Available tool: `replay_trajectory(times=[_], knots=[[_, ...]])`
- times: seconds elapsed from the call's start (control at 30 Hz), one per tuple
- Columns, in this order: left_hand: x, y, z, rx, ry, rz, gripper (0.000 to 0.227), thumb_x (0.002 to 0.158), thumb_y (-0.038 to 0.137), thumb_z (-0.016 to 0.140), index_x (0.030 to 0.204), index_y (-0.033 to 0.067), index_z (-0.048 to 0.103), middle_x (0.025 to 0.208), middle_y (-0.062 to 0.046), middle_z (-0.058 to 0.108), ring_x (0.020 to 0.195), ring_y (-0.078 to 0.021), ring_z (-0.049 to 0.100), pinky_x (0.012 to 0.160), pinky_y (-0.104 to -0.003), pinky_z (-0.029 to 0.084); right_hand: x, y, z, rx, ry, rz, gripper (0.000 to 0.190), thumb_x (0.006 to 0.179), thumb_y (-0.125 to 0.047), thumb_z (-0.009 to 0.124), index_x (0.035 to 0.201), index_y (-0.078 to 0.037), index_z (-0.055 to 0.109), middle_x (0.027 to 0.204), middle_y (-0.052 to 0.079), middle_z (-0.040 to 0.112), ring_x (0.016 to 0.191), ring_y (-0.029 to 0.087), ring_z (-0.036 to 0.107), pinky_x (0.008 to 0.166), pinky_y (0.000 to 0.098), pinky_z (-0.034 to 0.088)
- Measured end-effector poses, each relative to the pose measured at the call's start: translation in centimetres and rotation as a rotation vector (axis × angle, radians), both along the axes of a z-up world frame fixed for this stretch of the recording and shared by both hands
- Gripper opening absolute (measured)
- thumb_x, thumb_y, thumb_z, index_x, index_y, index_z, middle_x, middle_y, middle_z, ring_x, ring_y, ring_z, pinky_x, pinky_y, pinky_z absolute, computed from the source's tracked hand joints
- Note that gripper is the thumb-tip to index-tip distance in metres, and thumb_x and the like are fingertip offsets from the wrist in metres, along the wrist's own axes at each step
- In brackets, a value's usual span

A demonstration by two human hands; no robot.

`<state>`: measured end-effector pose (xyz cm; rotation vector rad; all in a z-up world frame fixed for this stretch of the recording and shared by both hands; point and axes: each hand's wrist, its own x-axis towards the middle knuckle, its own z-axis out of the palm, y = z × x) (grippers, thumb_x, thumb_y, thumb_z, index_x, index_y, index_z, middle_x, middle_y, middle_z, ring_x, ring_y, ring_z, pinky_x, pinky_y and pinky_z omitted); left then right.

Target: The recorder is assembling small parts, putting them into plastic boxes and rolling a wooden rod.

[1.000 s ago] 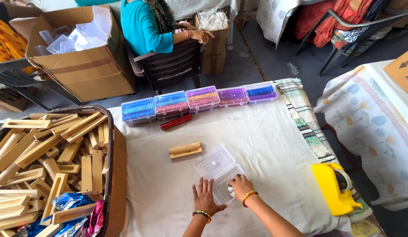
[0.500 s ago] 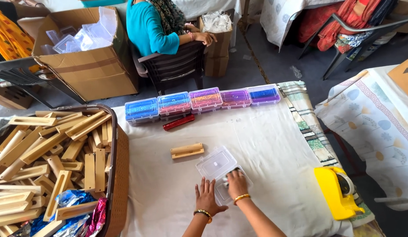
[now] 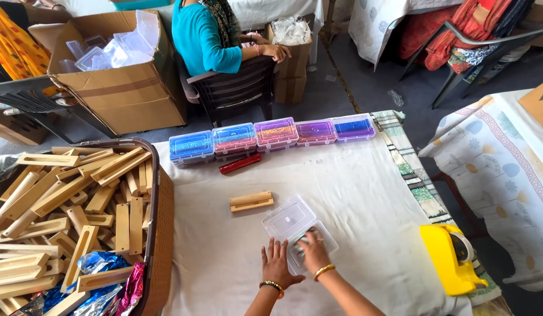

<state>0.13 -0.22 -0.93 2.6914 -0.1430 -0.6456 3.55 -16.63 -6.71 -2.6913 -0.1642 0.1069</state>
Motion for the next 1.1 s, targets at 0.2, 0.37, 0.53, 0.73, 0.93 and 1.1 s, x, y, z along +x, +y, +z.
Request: replay_trajectory(times=[0.2, 0.37, 0.53, 0.73, 0.93, 1.1], knots=[[-0.1, 0.1, 0.6, 0.013, 0.019, -0.004, 0.134, 0.06, 0.065, 0.089, 0.16, 0.0139, 0.017, 0.163, -0.013, 0.025, 0.157, -0.0305, 0.001, 0.126, -0.056, 0.002, -0.6, 0.5, -1.5, 0.1, -0.099, 0.499, 0.026, 0.083, -0.005, 0.063, 0.108, -0.003, 0.071, 0.133, 0.015, 0.06, 0.132, 0.038, 0.048, 0.115, 0.0448, 0.041], [-0.1, 0.1, 1.4, 0.051, 0.024, -0.009, 0.133, 0.062, 0.068, 0.086, 0.161, 0.0142, 0.016, 0.163, -0.011, 0.025, 0.158, -0.0282, 0.001, 0.126, -0.056, 0.001, 1.3, -2.8, 1.8, -0.132, -0.09, 0.383, 0.028, 0.085, -0.009, 0.059, 0.111, -0.011, 0.07, 0.13, 0.014, 0.059, 0.127, 0.035, 0.051, 0.108, 0.0478, 0.041], [-0.2, -0.1, 1.9, 0.091, 0.022, -0.02, 0.132, 0.062, 0.07, 0.084, 0.161, 0.0156, 0.016, 0.164, -0.009, 0.025, 0.157, -0.0258, 0.003, 0.126, -0.057, 0.0, 0.3, -2.9, 2.4, -0.427, -0.036, 0.286, 0.033, 0.091, -0.011, 0.056, 0.123, -0.014, 0.062, 0.128, 0.014, 0.059, 0.125, 0.034, 0.055, 0.103, 0.0438, 0.048], [-0.3, -0.1, 1.0, 0.063, -0.007, -0.005, 0.13, 0.061, 0.069, 0.085, 0.16, 0.0149, 0.019, 0.163, -0.01, 0.027, 0.157, -0.0266, 0.006, 0.125, -0.057, 0.003, -1.0, -0.1, 2.9, -0.332, 0.359, 0.229, 0.033, 0.089, -0.014, 0.064, 0.121, -0.02, 0.062, 0.124, 0.01, 0.061, 0.117, 0.034, 0.058, 0.095, 0.0462, 0.05], [-0.4, 0.1, 0.4, 0.014, -0.016, 0.015, 0.131, 0.06, 0.068, 0.088, 0.159, 0.0151, 0.021, 0.163, -0.011, 0.028, 0.157, -0.0287, 0.006, 0.126, -0.056, 0.005, -1.1, -0.4, -1.6, -0.043, 0.072, 0.164, 0.026, 0.085, -0.009, 0.067, 0.11, -0.017, 0.068, 0.113, 0.008, 0.066, 0.106, 0.031, 0.065, 0.09, 0.0438, 0.054], [-0.4, 0.1, -0.5, 0.014, -0.008, -0.002, 0.133, 0.061, 0.068, 0.088, 0.159, 0.013, 0.018, 0.163, -0.014, 0.025, 0.157, -0.0304, 0.004, 0.125, -0.055, 0.005, 0.1, -1.5, 0.9, -0.141, -0.126, -0.126, 0.043, 0.078, -0.006, 0.067, 0.121, -0.011, 0.067, 0.12, 0.014, 0.061, 0.113, 0.033, 0.057, 0.093, 0.0464, 0.051]])
